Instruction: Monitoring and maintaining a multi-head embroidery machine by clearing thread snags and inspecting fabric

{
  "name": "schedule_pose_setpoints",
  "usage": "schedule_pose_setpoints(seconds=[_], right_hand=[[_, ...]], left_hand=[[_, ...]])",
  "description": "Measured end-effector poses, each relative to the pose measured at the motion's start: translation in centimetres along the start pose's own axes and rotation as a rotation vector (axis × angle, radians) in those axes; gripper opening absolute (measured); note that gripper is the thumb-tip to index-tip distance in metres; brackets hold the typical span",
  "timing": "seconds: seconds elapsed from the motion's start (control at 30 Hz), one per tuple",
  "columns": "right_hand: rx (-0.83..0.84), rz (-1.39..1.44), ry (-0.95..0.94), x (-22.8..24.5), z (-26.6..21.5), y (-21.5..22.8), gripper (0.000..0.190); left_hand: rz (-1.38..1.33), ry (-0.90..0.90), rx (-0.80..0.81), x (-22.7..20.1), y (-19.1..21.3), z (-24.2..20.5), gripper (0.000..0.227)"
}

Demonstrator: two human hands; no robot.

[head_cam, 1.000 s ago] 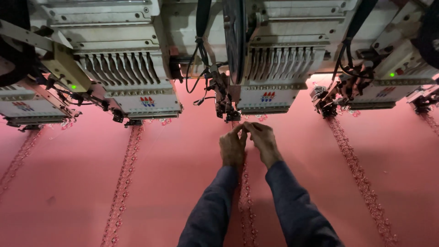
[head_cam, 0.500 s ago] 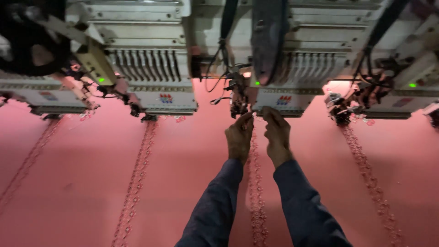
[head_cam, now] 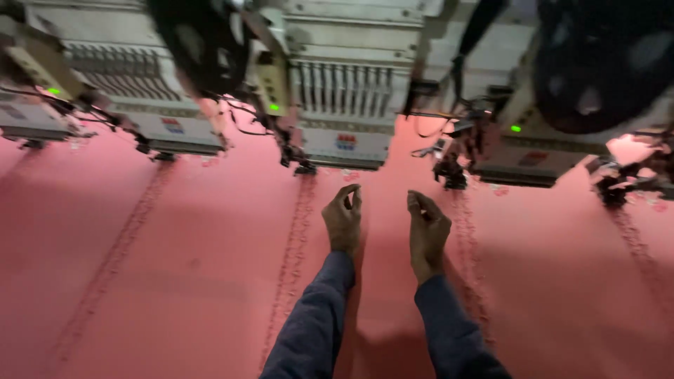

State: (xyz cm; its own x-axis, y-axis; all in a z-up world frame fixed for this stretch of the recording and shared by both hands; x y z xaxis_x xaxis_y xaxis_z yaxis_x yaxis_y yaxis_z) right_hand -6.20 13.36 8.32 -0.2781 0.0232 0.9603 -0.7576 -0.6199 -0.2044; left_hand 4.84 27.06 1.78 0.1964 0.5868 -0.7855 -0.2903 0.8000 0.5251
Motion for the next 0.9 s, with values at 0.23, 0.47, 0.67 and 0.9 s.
schedule_pose_setpoints(seconds=[0.23, 0.47, 0.67, 0.9], right_hand=[[0.114, -0.240, 0.018, -3.0, -3.7, -9.4, 0.012], [0.109, -0.535, -0.020, -3.1, -5.7, -14.6, 0.012], [0.077, -0.840, -0.158, -5.4, -4.8, -19.8, 0.023], [0.113, -0.959, -0.215, -5.7, -3.5, -22.1, 0.017]], left_hand=[[0.176, 0.151, 0.000, 5.9, 5.5, 6.5, 0.017], [0.218, 0.299, 0.161, 7.5, 5.6, 10.6, 0.015], [0.148, 0.313, 0.194, 9.3, 5.5, 10.8, 0.019], [0.075, 0.335, 0.200, 8.9, 5.7, 10.9, 0.020]])
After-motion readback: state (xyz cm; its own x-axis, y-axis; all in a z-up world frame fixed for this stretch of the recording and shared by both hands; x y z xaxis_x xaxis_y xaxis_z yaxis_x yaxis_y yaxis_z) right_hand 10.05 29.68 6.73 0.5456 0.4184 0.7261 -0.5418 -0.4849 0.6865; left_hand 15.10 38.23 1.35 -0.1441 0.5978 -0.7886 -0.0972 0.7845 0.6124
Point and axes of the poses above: each hand's wrist, its own z-axis towards the middle knuckle, its own y-axis out of the back of the hand, x = y × z, the point moved 3 cm from there along z, towards the middle knuckle, and after that the axes turned 13 degrees about z, right-handed, at the moved point
